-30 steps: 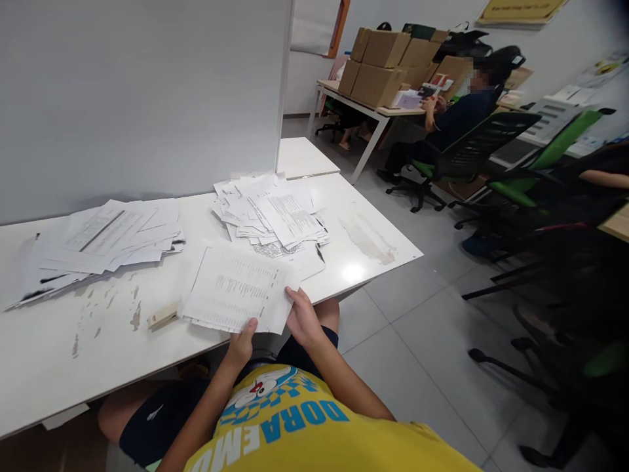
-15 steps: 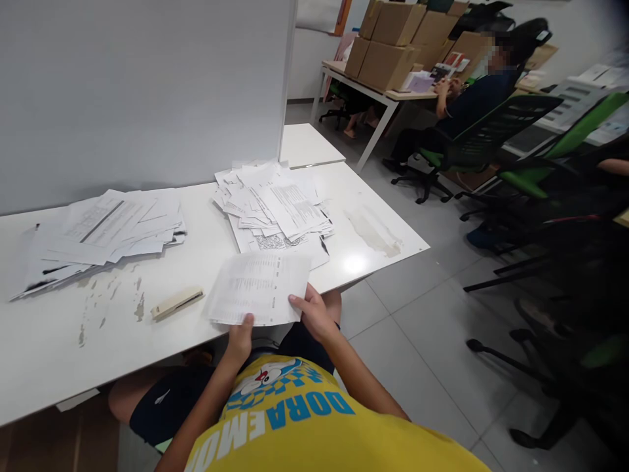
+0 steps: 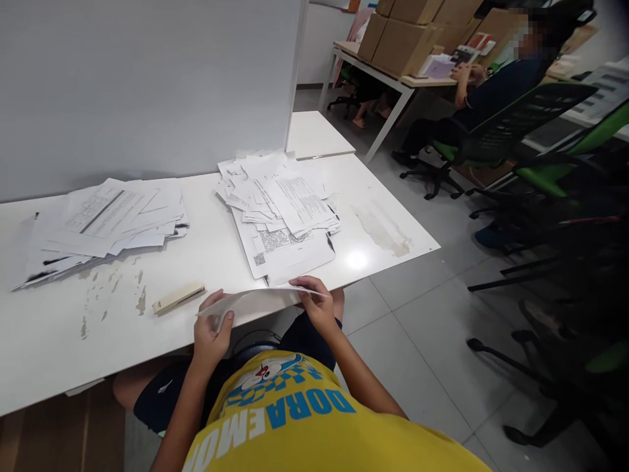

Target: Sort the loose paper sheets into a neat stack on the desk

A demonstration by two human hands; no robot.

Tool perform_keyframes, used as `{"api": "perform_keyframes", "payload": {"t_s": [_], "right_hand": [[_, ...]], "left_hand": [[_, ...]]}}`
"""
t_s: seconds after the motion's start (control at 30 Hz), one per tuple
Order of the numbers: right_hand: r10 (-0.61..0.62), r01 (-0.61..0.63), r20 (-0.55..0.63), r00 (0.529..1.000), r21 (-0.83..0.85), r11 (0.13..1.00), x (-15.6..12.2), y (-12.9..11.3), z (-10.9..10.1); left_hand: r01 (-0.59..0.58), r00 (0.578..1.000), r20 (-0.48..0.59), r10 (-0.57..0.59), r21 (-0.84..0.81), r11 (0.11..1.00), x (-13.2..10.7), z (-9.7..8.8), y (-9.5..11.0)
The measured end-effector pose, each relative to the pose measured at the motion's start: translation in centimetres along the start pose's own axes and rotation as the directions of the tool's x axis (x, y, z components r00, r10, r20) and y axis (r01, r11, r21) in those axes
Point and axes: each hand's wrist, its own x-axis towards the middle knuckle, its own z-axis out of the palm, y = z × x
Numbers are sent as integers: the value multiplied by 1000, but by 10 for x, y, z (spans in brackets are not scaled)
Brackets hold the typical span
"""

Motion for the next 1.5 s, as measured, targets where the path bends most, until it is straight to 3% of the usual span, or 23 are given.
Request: {"api": "perform_keyframes", "payload": {"t_s": [0.1,0.17,0.27,0.37,0.43,0.5,0.77,1.03,1.27,1.5], "right_hand": [[134,-135,-46,990,-39,990,9,-2,-12],[228,-226,14,974,-63,972,18,-6,-22],[356,-355,135,925,-38,934,29,-8,-27],[435,-434,181,882,-43,900,31,-2,-20],[472,-463,181,863,-92,882,30,2,-13],[500,-484,174,848,-128,866,30,2,-8],[516,-503,254,818,-120,856,39,-12,5],[505,-450,300,809,-235,862,54,-17,12],[504,-456,322,801,-216,863,53,-11,9],[439,-375,338,833,-240,895,50,-5,14]], "left_hand": [[-10,998,-57,8,-44,999,3,-1,18],[-48,989,-138,46,-12,999,6,-12,31],[-154,955,-212,207,244,958,11,-37,35],[-254,924,-88,372,588,768,11,-56,23],[-303,922,27,386,671,676,7,-60,11],[-311,934,95,346,694,649,0,-59,1],[-260,964,137,228,672,694,-14,-54,-7],[-154,987,62,149,638,754,-8,-49,-9],[-201,977,83,196,661,723,-2,-54,-10],[-283,955,144,260,705,650,12,-59,-13]]}}
